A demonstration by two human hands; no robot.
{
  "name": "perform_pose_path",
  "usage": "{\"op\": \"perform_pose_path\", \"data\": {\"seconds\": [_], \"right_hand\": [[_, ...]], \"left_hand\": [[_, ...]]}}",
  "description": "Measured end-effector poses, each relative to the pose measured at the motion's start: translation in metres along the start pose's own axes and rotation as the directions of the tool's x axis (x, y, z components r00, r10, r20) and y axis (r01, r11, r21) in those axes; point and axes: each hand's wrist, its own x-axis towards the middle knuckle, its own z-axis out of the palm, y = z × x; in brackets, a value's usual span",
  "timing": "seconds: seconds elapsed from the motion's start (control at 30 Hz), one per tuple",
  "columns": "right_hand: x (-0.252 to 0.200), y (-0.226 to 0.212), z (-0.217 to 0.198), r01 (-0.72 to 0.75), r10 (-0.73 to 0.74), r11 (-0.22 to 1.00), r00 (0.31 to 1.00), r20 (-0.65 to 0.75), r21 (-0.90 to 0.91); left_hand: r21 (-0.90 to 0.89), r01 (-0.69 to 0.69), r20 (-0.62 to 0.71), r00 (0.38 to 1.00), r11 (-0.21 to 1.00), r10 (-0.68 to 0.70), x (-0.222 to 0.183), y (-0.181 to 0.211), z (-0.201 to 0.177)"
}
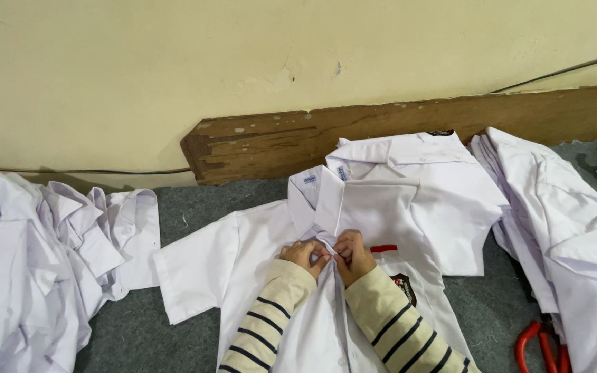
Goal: Folding a white school shirt on a work table in a garment factory
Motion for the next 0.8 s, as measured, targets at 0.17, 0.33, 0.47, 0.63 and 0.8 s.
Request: {"op": "perform_pose_path", "data": {"seconds": [0.17, 0.33, 0.47, 0.63, 0.8], "right_hand": [[0.001, -0.005, 0.000, -0.057, 0.057, 0.998, 0.998, -0.002, -0.019], [0.003, -0.002, 0.000, -0.150, 0.149, 0.989, 0.987, 0.067, 0.010], [0.005, 0.005, -0.002, -0.161, 0.143, 0.983, 0.973, 0.182, 0.089], [0.005, 0.003, -0.004, -0.203, 0.173, 0.972, 0.959, 0.223, 0.120], [0.006, -0.009, -0.009, -0.249, 0.234, 0.967, 0.952, 0.198, 0.055]], "left_hand": [[-0.007, 0.052, 0.028, 0.998, 0.999, -0.052, 0.002, 0.003, -0.005], [-0.012, 0.064, 0.035, 0.997, 0.998, -0.063, 0.002, 0.001, -0.005], [0.010, 0.138, 0.051, 0.989, 0.990, -0.139, 0.002, 0.002, -0.008], [0.014, 0.184, 0.144, 0.972, 0.983, -0.184, 0.003, 0.009, -0.011], [-0.004, 0.145, 0.152, 0.978, 0.989, -0.143, 0.001, 0.023, -0.027]]}}
